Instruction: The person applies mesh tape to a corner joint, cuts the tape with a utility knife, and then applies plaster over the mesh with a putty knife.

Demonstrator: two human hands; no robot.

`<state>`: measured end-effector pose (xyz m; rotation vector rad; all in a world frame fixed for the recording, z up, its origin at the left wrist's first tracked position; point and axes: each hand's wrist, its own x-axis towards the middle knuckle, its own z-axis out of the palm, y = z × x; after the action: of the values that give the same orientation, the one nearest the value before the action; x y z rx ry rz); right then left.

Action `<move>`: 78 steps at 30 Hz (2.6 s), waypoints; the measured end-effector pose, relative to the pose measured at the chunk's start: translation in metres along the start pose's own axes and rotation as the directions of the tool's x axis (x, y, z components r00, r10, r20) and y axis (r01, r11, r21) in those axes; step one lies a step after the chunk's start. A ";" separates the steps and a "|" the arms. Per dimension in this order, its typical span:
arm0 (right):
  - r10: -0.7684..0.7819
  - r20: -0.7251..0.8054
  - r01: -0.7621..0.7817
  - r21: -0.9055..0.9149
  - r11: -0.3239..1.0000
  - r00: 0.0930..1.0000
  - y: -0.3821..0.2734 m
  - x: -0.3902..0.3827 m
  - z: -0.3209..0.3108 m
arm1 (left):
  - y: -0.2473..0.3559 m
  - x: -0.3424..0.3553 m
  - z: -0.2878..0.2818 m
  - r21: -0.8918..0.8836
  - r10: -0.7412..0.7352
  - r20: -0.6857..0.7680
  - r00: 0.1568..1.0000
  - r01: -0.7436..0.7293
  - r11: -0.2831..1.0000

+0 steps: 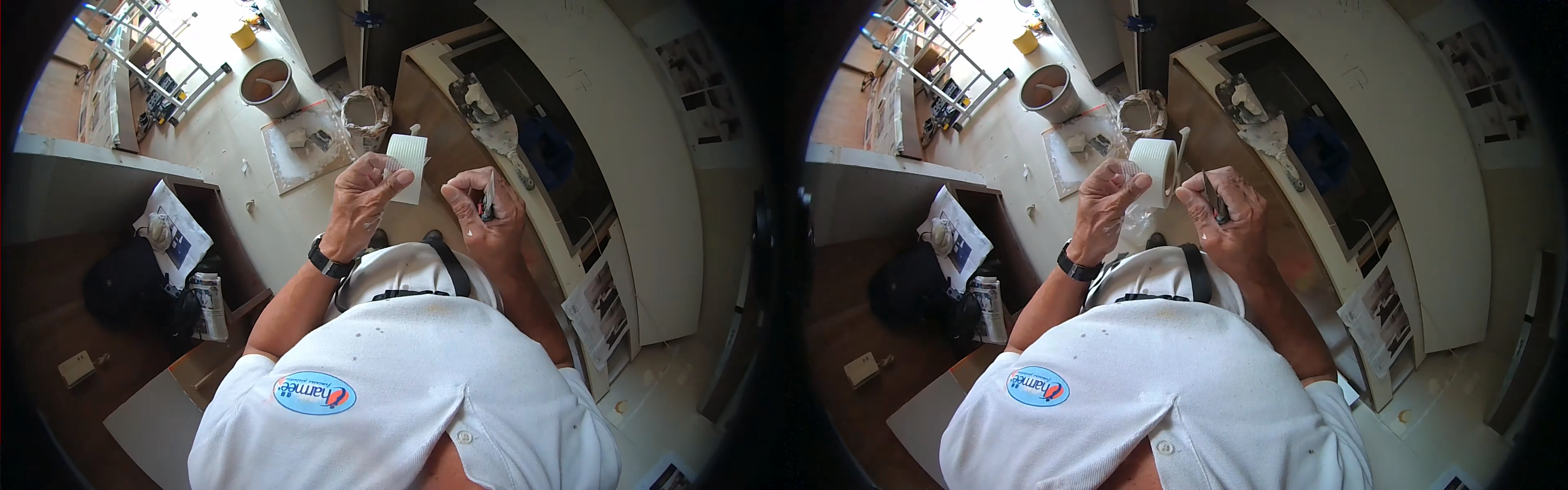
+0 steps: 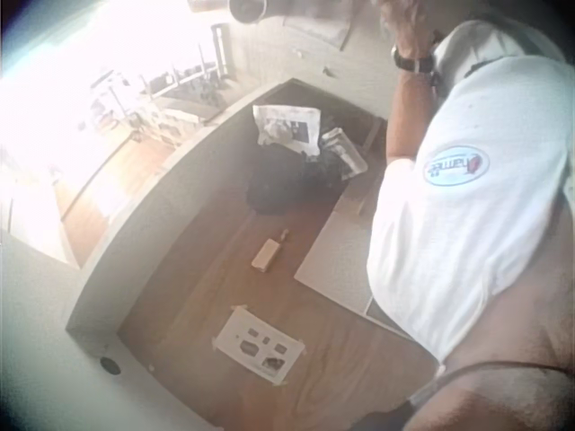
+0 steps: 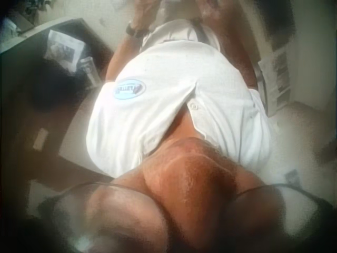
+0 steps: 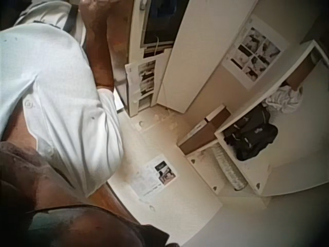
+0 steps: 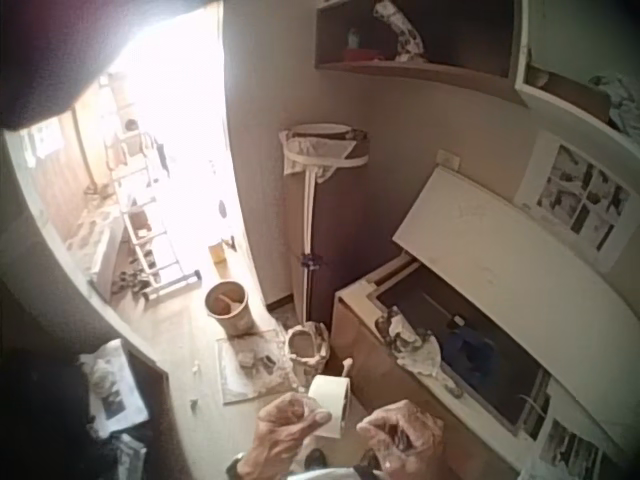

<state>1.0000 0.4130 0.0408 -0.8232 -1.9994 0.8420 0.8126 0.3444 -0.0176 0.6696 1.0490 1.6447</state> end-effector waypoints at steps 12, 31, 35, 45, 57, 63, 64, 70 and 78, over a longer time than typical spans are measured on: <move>0.332 -0.003 -0.327 0.170 0.930 0.943 0.011 0.007 0.009 | 0.010 -0.001 -0.023 -0.042 -0.004 0.053 0.999 0.006 0.999; 0.517 0.371 -0.622 0.264 0.737 0.771 0.014 0.013 0.042 | 0.020 -0.020 -0.029 0.343 0.096 0.269 0.958 -0.189 0.920; 0.395 0.475 -0.605 0.464 0.647 0.786 0.034 0.008 0.040 | 0.019 -0.014 -0.014 0.278 0.055 0.231 0.971 -0.120 0.953; 0.497 0.411 -0.626 0.659 0.417 0.764 0.137 -0.024 -0.008 | -0.023 0.022 0.006 0.243 -0.079 -0.113 0.990 0.105 0.964; 0.412 0.535 -0.626 0.771 0.119 0.738 0.171 0.048 -0.105 | -0.052 0.039 0.066 0.223 -0.023 -0.376 0.926 0.114 0.968; 0.360 0.641 -0.694 0.719 0.027 0.678 0.167 0.045 -0.116 | -0.059 0.027 0.091 0.258 0.028 -0.484 0.875 0.112 0.960; 0.387 0.653 -0.706 0.708 -0.007 0.651 0.165 0.043 -0.117 | -0.060 0.024 0.093 0.237 0.015 -0.495 0.869 0.119 0.964; 0.296 0.658 -0.671 0.738 -0.069 0.693 0.176 0.038 -0.128 | -0.069 0.009 0.099 0.230 0.025 -0.565 0.824 0.129 0.965; 0.286 0.651 -0.671 0.741 -0.040 0.703 0.178 0.040 -0.143 | -0.075 0.006 0.111 0.252 0.050 -0.588 0.807 0.124 0.960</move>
<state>1.1463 0.5829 -0.0166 -0.5418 -0.7436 2.5026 0.9372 0.3915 -0.0325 0.2982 1.7618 1.7279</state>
